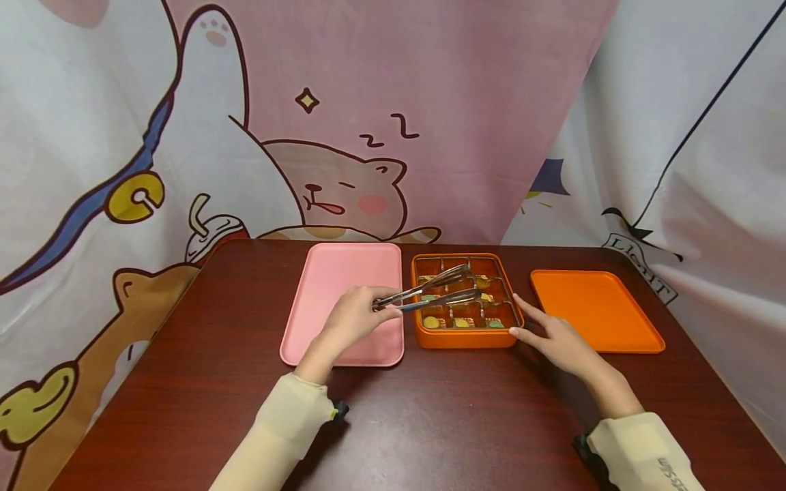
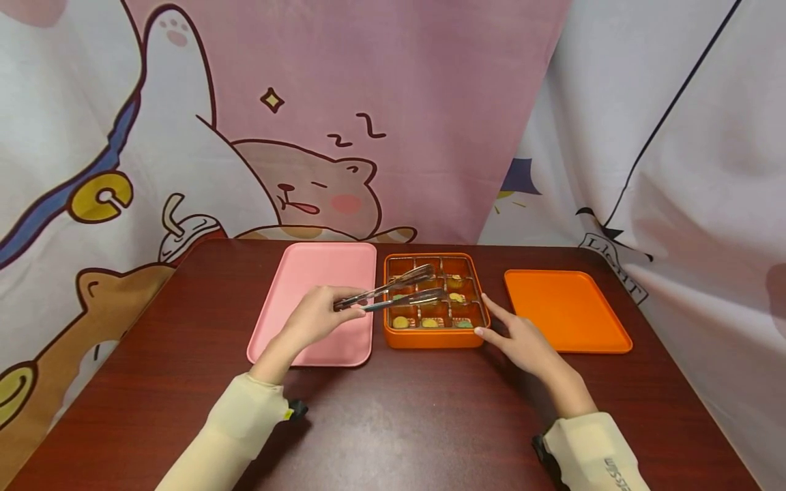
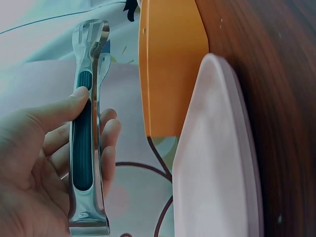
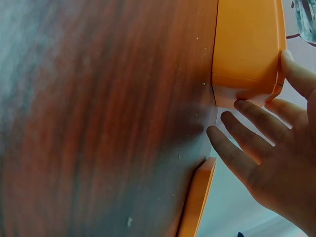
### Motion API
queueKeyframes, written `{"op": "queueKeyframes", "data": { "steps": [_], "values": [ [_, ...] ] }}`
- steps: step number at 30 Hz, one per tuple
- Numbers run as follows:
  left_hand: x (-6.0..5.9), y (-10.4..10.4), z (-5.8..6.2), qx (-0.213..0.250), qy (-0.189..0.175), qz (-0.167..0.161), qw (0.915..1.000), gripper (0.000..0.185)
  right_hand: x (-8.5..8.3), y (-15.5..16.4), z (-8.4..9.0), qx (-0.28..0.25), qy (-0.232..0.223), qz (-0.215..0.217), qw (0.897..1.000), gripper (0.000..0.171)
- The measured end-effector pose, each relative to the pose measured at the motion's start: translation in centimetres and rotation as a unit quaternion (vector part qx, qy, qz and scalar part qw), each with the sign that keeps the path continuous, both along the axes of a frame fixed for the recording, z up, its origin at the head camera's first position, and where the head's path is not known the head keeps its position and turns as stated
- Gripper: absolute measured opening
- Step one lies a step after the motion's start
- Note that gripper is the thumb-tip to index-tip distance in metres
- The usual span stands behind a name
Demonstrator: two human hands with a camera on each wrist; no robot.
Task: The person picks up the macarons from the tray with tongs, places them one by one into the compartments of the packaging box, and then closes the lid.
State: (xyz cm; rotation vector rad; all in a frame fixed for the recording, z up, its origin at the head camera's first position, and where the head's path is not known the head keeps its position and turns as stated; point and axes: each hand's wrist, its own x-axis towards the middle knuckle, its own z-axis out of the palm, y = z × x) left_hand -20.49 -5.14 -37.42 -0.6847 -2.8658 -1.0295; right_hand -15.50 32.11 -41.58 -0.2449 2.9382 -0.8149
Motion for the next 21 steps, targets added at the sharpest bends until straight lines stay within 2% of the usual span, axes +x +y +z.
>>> {"op": "queueKeyframes", "data": {
  "steps": [21],
  "values": [
    [0.0, -6.3, 0.4, 0.016, 0.001, 0.051, 0.9986, 0.033, 0.1, 0.0, -0.1, -0.004, -0.001, 0.002, 1.0, 0.076]
  ]
}}
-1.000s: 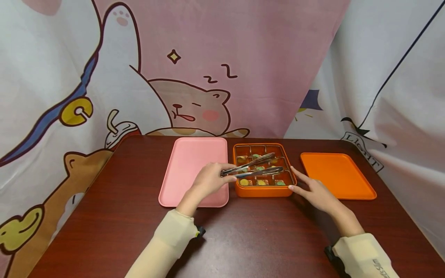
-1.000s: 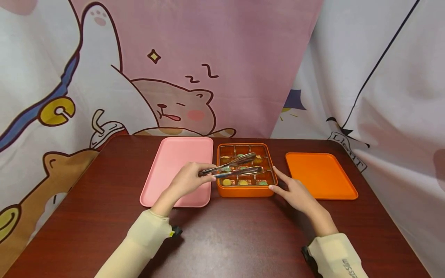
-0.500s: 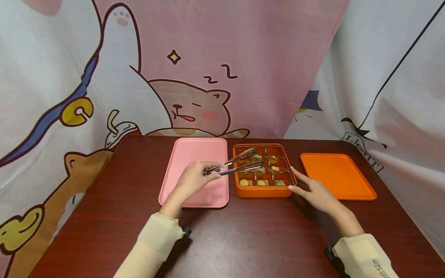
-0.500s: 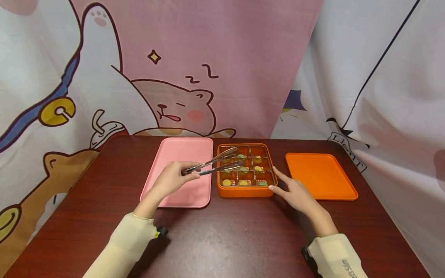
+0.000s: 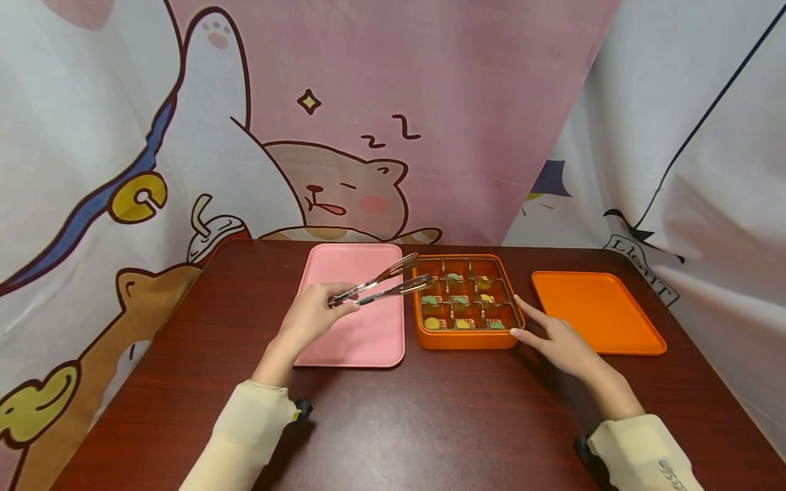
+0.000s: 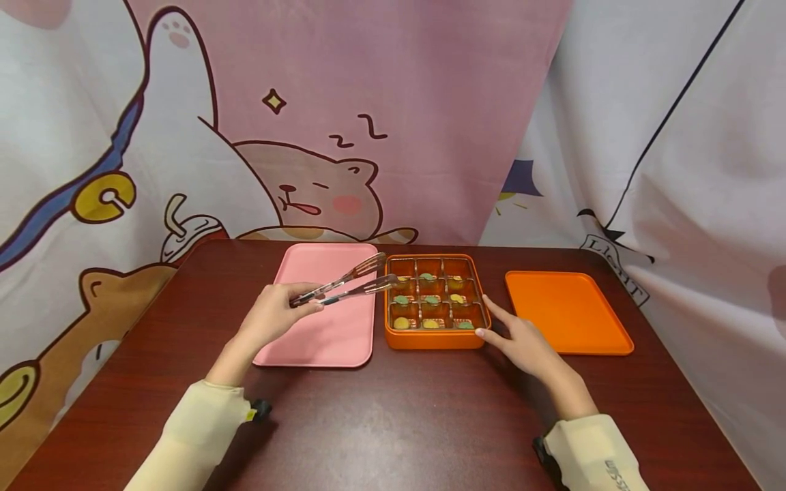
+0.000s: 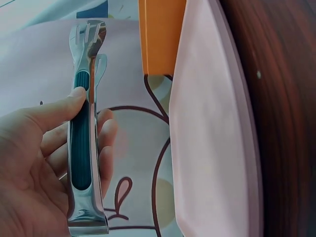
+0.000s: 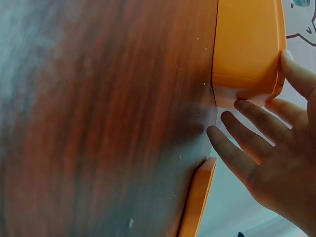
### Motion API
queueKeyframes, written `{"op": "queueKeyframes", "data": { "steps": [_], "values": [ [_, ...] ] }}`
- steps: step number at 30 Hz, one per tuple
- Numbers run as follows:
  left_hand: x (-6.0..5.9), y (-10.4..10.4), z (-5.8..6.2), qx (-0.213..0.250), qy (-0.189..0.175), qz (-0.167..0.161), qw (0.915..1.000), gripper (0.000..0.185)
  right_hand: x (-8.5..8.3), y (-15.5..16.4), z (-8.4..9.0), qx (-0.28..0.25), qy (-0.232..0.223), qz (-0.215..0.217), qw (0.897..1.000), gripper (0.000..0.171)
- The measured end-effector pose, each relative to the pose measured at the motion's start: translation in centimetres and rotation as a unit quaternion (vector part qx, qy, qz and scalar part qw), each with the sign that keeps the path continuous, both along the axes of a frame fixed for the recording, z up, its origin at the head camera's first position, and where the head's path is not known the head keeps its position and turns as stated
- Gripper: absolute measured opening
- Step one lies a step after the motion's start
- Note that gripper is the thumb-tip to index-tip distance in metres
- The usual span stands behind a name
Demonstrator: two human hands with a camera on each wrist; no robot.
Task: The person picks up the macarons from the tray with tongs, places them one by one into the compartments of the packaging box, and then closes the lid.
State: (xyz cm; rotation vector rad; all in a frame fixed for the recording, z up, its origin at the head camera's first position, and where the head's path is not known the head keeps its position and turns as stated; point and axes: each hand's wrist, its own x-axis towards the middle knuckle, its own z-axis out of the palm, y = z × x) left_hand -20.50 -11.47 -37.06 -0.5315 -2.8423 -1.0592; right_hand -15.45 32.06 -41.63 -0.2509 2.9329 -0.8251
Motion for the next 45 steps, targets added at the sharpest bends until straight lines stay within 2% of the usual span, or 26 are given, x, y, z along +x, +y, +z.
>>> {"op": "queueKeyframes", "data": {
  "steps": [14, 25, 38, 45],
  "values": [
    [0.0, -3.9, -1.0, -0.029, 0.007, 0.052, 0.9982, 0.035, -0.1, 0.0, -0.1, -0.001, -0.003, -0.001, 1.0, 0.076],
    [0.1, -7.0, -2.1, -0.04, -0.011, 0.09, 0.9951, 0.04, -0.1, 0.2, -0.3, -0.006, 0.003, -0.004, 1.0, 0.076],
    [0.1, -9.5, -3.7, -0.054, -0.019, 0.103, 0.993, 0.039, -0.1, 0.1, -0.2, -0.005, -0.003, -0.004, 1.0, 0.077],
    [0.1, -10.4, -4.1, -0.058, -0.038, 0.107, 0.9919, 0.04, 0.0, 0.1, -0.2, -0.015, 0.0, -0.001, 1.0, 0.076]
  ]
}}
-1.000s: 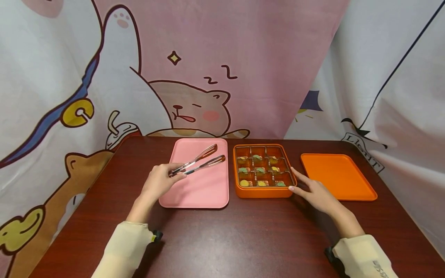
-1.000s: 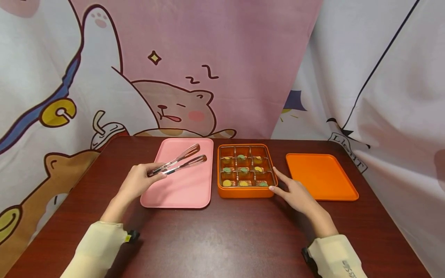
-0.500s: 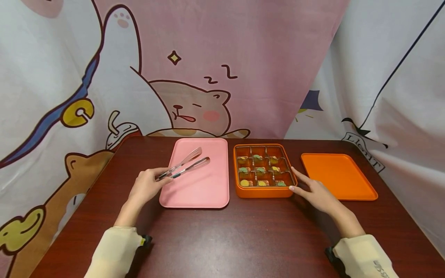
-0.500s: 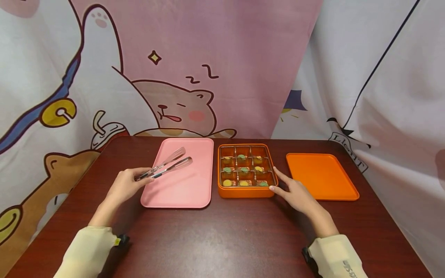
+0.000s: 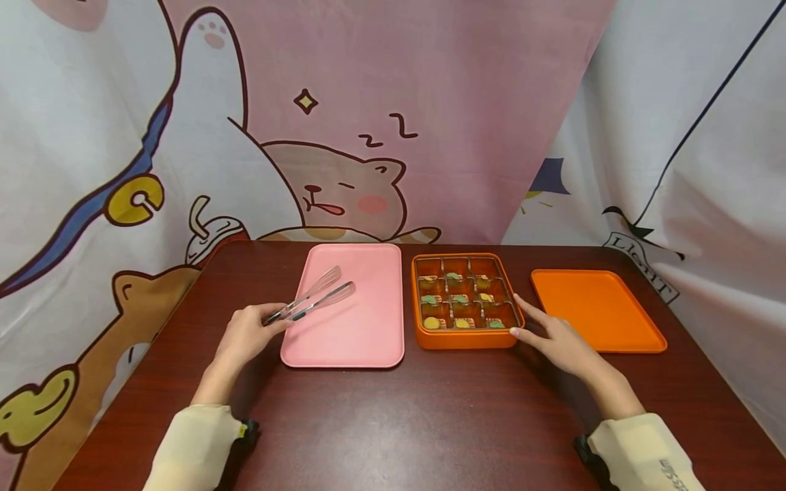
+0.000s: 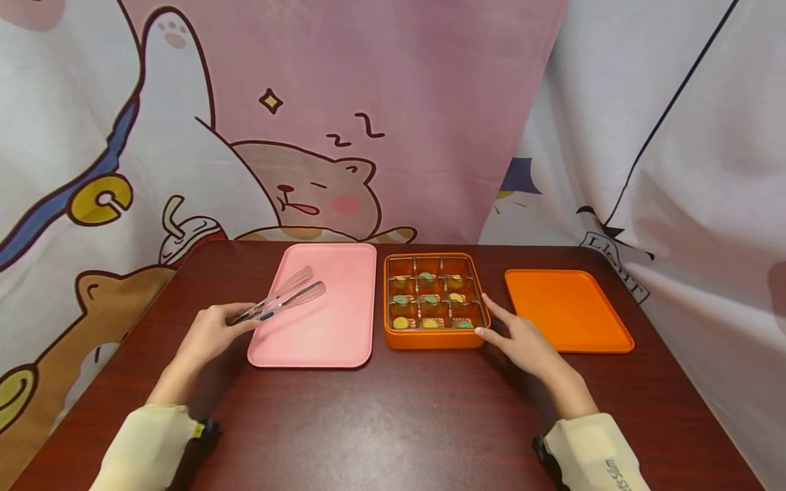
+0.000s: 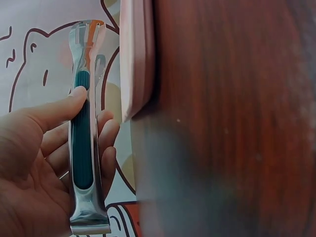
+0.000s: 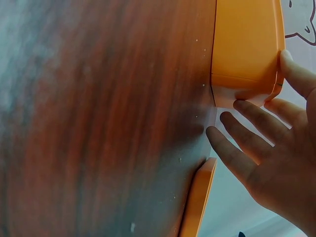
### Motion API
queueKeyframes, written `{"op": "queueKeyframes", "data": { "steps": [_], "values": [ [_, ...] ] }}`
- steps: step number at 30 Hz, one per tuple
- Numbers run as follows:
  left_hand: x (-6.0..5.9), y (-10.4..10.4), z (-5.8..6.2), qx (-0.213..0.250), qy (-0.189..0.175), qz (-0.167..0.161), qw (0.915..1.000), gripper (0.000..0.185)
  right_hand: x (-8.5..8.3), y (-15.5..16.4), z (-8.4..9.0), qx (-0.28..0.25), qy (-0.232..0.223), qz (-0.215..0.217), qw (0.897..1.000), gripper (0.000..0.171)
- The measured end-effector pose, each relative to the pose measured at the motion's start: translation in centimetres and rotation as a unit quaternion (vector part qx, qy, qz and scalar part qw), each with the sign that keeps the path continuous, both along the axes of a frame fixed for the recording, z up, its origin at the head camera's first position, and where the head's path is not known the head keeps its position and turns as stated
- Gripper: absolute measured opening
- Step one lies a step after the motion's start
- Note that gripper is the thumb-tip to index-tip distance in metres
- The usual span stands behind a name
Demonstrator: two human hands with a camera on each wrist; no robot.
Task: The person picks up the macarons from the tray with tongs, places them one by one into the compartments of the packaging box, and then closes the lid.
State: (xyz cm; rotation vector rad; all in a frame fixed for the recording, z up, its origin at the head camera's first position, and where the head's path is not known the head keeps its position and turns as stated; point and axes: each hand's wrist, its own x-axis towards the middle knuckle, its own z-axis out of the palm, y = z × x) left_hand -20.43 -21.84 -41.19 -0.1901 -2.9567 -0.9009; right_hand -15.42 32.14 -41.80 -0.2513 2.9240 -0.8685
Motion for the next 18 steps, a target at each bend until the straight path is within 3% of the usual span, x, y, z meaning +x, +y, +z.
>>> {"op": "queueKeyframes", "data": {
  "steps": [18],
  "values": [
    [-0.1, -1.1, -1.0, -0.026, -0.015, 0.0, 0.9996, 0.044, 0.1, 0.0, 0.1, 0.0, 0.002, 0.003, 1.0, 0.075]
  ]
}}
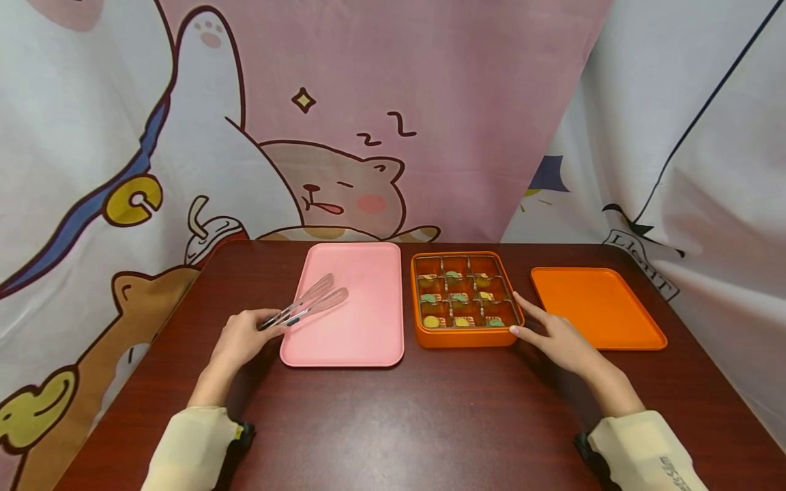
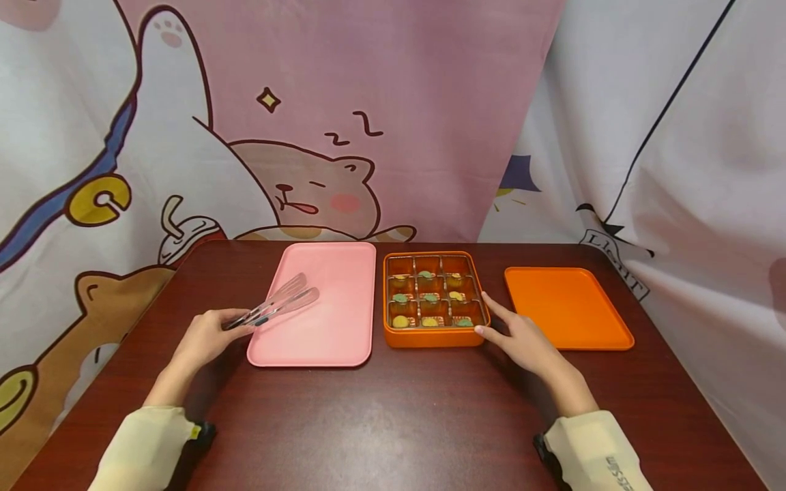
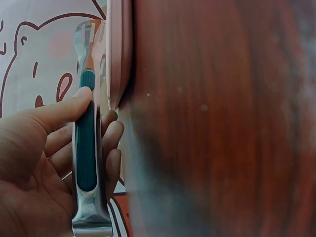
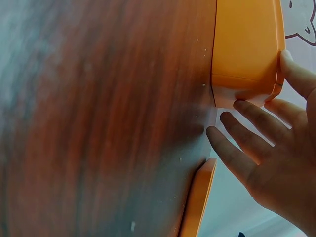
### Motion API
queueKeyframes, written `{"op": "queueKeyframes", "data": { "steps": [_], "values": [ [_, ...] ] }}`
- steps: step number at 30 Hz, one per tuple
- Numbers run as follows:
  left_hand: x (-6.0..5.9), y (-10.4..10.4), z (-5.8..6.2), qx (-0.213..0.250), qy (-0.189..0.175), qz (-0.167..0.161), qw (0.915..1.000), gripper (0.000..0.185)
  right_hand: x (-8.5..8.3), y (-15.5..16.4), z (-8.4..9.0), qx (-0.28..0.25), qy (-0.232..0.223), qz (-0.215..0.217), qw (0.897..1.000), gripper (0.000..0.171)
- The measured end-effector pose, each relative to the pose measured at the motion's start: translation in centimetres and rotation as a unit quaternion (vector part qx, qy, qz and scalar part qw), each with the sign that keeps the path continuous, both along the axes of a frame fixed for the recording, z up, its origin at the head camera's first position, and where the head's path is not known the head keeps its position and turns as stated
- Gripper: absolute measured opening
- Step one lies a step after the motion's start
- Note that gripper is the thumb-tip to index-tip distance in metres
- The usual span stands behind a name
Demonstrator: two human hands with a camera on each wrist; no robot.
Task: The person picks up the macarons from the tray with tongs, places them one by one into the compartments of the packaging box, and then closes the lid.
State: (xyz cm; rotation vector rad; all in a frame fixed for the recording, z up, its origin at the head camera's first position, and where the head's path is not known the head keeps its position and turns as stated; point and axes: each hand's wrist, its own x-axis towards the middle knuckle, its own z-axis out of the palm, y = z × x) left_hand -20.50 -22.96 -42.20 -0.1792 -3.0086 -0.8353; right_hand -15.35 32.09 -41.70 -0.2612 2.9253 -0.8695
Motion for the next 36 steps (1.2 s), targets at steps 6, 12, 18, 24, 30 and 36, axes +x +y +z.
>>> {"op": "queueKeyframes", "data": {
  "steps": [6, 12, 18, 24, 30, 36],
  "values": [
    [-0.06, -0.04, -0.02, -0.004, -0.016, 0.003, 0.9999, 0.046, 0.04, -0.02, 0.03, 0.0, -0.002, -0.001, 1.0, 0.075],
    [-0.06, -0.03, 0.01, -0.01, -0.029, 0.005, 0.9995, 0.049, 0.02, -0.02, 0.09, 0.002, -0.002, -0.001, 1.0, 0.075],
    [0.01, -0.04, -0.01, -0.012, -0.035, 0.004, 0.9993, 0.051, 0.0, -0.02, 0.1, 0.003, -0.001, -0.003, 1.0, 0.075],
    [0.07, -0.09, -0.03, -0.013, -0.035, 0.002, 0.9993, 0.051, -0.13, 0.02, 0.0, 0.011, -0.007, -0.006, 1.0, 0.076],
    [0.13, -0.09, 0.06, -0.013, -0.04, 0.007, 0.9991, 0.052, -0.16, 0.01, -0.03, 0.009, -0.006, -0.005, 1.0, 0.076],
    [0.17, -0.05, 0.23, -0.014, -0.044, 0.004, 0.9989, 0.052, -0.06, -0.03, 0.11, 0.007, -0.008, -0.004, 1.0, 0.077]
  ]
}}
